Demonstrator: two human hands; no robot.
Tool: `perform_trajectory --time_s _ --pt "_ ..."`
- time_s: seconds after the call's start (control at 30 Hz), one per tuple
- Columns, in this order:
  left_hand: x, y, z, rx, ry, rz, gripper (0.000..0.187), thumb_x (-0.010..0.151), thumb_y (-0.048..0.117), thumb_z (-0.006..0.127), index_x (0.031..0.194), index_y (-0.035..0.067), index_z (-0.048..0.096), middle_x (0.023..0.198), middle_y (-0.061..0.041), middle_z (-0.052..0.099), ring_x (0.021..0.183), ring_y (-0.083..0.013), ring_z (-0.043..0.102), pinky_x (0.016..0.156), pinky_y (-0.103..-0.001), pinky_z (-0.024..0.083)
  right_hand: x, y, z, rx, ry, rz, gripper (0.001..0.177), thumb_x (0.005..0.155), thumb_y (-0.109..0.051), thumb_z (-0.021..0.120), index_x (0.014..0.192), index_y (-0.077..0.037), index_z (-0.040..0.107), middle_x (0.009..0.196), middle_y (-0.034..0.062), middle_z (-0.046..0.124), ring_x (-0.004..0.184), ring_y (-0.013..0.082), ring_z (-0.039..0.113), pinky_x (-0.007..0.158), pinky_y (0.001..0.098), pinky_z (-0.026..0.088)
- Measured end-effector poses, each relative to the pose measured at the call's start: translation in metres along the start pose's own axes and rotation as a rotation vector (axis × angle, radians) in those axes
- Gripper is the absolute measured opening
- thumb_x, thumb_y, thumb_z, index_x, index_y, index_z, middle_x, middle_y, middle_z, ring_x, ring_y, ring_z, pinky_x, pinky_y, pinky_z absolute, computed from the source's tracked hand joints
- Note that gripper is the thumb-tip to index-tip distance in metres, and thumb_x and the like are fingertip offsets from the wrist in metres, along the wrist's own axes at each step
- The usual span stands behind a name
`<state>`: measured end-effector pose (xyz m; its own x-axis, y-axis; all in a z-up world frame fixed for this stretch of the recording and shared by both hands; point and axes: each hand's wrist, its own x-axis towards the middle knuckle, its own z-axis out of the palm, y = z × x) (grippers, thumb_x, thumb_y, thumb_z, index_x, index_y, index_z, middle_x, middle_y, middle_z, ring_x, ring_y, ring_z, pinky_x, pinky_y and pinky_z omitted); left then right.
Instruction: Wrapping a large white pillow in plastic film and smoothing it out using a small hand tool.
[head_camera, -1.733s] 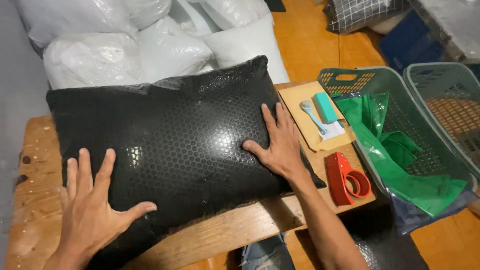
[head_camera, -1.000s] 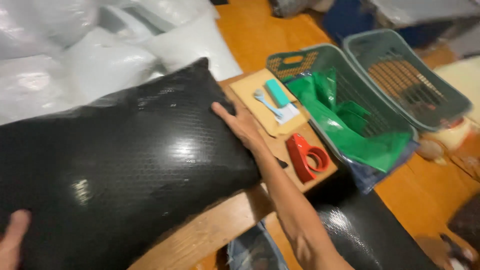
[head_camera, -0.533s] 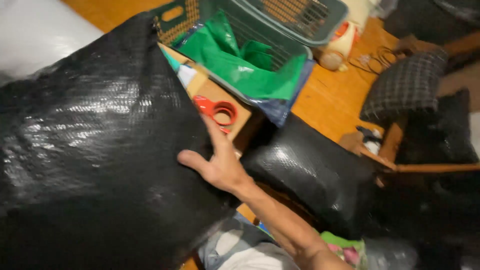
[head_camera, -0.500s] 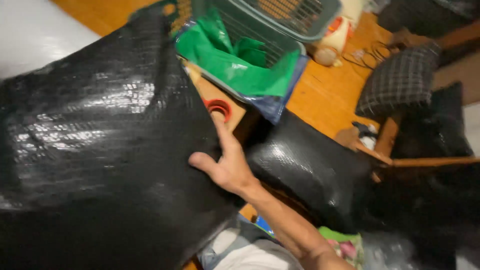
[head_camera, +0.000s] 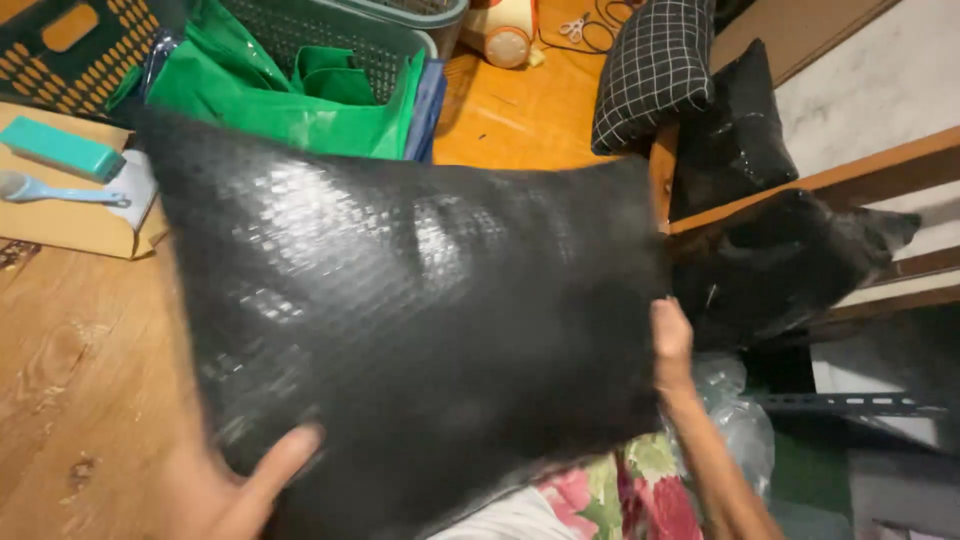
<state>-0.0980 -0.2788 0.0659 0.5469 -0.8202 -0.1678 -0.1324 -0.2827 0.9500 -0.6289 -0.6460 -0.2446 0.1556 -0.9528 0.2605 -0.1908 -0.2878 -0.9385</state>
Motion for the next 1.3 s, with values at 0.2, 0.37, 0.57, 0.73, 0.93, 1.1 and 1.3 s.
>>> perform_trajectory --time_s 0.2,0.37,0.57,0.73,0.93,1.1,1.3 --pt "0.162 -0.054 0.173 0.144 -0.007 0.321 0.105 0.074 0.051 0.082 0.154 0.0 0.037 0.161 -0.018 0.041 0.147 -0.0285 0.041 0.12 -0.042 0.03 0.008 -0.133 -0.032 -0.635 0.423 -0.074 0.039 0.114 -0.021 0.06 0.14 0.008 0.059 0.137 0.0241 0.06 0.125 0.0338 0.056 0.107 0.0424 0.041" --pt "0.179 -0.094 0.254 0.108 -0.595 -0.057 0.093 0.081 0.041 0.077 0.16 0.017 0.035 0.163 -0.008 0.04 0.149 -0.0196 0.041 0.121 -0.029 0.028 0.017 -0.169 0.044 -1.039 0.046 -0.296 0.082 0.081 -0.043 0.073 0.152 -0.008 0.052 0.159 0.0358 0.039 0.15 0.0482 0.036 0.116 0.0629 0.029" --pt "0.155 -0.1 0.206 0.216 -0.541 0.037 0.075 0.084 0.025 0.076 0.153 0.013 0.047 0.153 -0.011 0.053 0.142 -0.0212 0.052 0.117 -0.031 0.039 0.013 -0.134 0.06 -1.344 0.138 -0.278 0.094 0.081 -0.065 0.061 0.157 -0.009 0.052 0.16 0.0329 0.046 0.142 0.0542 0.043 0.094 0.0785 0.038" --pt "0.126 -0.131 0.149 0.311 -0.264 0.168 0.038 0.081 0.008 0.058 0.117 0.011 0.069 0.092 0.0 0.081 0.086 -0.0163 0.08 0.086 -0.03 0.056 0.004 -0.131 0.06 -1.328 0.136 -0.308 0.094 0.084 -0.064 0.059 0.157 -0.004 0.056 0.161 0.0371 0.048 0.142 0.0566 0.045 0.093 0.0801 0.038" --pt "0.088 -0.174 0.039 0.529 0.031 0.205 0.015 0.083 0.03 0.074 0.08 0.016 0.07 0.078 -0.005 0.077 0.075 -0.0281 0.073 0.066 -0.041 0.05 0.001 -0.14 0.095 -1.259 0.265 -0.463 0.093 0.098 -0.056 0.07 0.158 0.015 0.068 0.16 0.0467 0.054 0.142 0.0618 0.046 0.104 0.0757 0.03" --pt "0.048 -0.216 -0.088 0.751 0.298 -0.14 0.014 0.089 0.027 0.061 0.084 0.014 0.06 0.094 -0.019 0.066 0.087 -0.0479 0.064 0.076 -0.059 0.046 -0.001 -0.199 0.23 -0.99 0.121 -0.744 0.091 0.076 -0.046 0.081 0.146 0.011 0.069 0.156 0.0394 0.057 0.141 0.0569 0.054 0.101 0.0735 0.042" --pt "-0.029 -0.235 -0.218 0.794 0.581 -0.596 0.043 0.103 0.045 0.031 0.127 0.04 0.067 0.121 -0.015 0.073 0.11 -0.0459 0.068 0.091 -0.055 0.051 -0.061 -0.274 0.442 -0.161 -0.641 -0.719 0.067 0.081 -0.027 0.08 0.139 -0.003 0.057 0.147 0.0175 0.058 0.14 0.0333 0.053 0.119 0.0447 0.039"
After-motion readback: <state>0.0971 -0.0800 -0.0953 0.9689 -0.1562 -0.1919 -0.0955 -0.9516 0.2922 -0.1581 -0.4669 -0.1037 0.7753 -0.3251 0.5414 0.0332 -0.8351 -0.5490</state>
